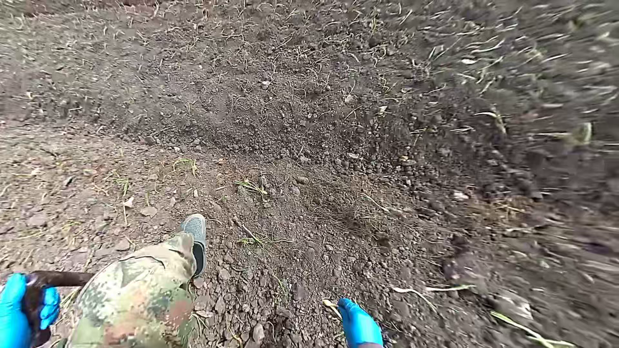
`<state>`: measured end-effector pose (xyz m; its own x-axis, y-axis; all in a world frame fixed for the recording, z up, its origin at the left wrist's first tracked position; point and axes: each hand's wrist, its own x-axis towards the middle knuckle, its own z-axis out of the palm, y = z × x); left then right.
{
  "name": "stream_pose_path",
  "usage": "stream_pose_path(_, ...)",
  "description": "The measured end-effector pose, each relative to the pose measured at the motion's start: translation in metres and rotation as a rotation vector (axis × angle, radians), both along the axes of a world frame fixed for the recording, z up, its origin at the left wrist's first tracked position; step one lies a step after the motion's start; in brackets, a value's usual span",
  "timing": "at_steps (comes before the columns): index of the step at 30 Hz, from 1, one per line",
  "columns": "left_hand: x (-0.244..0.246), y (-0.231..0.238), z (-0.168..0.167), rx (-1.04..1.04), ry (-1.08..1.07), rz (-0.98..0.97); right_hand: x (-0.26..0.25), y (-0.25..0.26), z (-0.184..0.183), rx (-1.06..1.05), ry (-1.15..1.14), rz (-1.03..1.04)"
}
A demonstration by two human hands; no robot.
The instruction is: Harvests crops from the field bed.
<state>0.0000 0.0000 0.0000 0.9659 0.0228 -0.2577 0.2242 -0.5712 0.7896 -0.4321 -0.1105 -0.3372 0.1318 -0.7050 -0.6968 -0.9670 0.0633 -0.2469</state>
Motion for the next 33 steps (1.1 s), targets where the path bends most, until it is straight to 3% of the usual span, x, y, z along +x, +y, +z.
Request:
stream_pose_path(1, 0.025, 0.022, -0.021, 0.000, -0.001, -0.044, 0.003, -0.004, -0.005, 0.001, 0.006, -0.006)
stream_pose_path(3, 0.101, 0.085, -0.068, -0.167, 0.174, -0.434, 0.015, -0.008, -0.017, -0.040, 0.009, -0.001)
stream_pose_path(5, 0.131, 0.088, -0.109, -0.218, 0.185, -0.565, 0.039, -0.015, -0.031, -0.047, -0.013, 0.030)
stream_pose_path(12, 0.147, -0.046, -0.192, -0.183, 0.211, -0.972, 0.160, -0.064, -0.066, -0.064, -0.100, 0.137)
stream_pose_path(18, 0.147, -0.183, -0.215, -0.540, 0.270, -1.335, 0.257, -0.128, -0.111, -0.111, -0.151, 0.224)
stream_pose_path(21, 0.136, -0.238, -0.241, -0.574, 0.261, -1.468, 0.291, -0.163, -0.132, -0.145, -0.158, 0.251)
stream_pose_path(23, 0.128, -0.265, -0.291, -0.448, 0.260, -1.504, 0.309, -0.184, -0.147, -0.250, -0.214, 0.268)
stream_pose_path(26, 0.126, -0.283, -0.423, -0.123, 0.291, -1.507, 0.338, -0.215, -0.165, -0.346, -0.284, 0.271)
stream_pose_path(28, 0.131, -0.278, -0.494, -0.095, 0.336, -1.419, 0.356, -0.228, -0.180, -0.385, -0.315, 0.291)
stream_pose_path(30, 0.141, -0.275, -0.507, -0.186, 0.442, -1.282, 0.375, -0.237, -0.198, -0.356, -0.326, 0.337)
stream_pose_path(33, 0.156, -0.262, -0.478, -0.322, 0.567, -1.113, 0.407, -0.233, -0.231, -0.125, -0.242, 0.438)
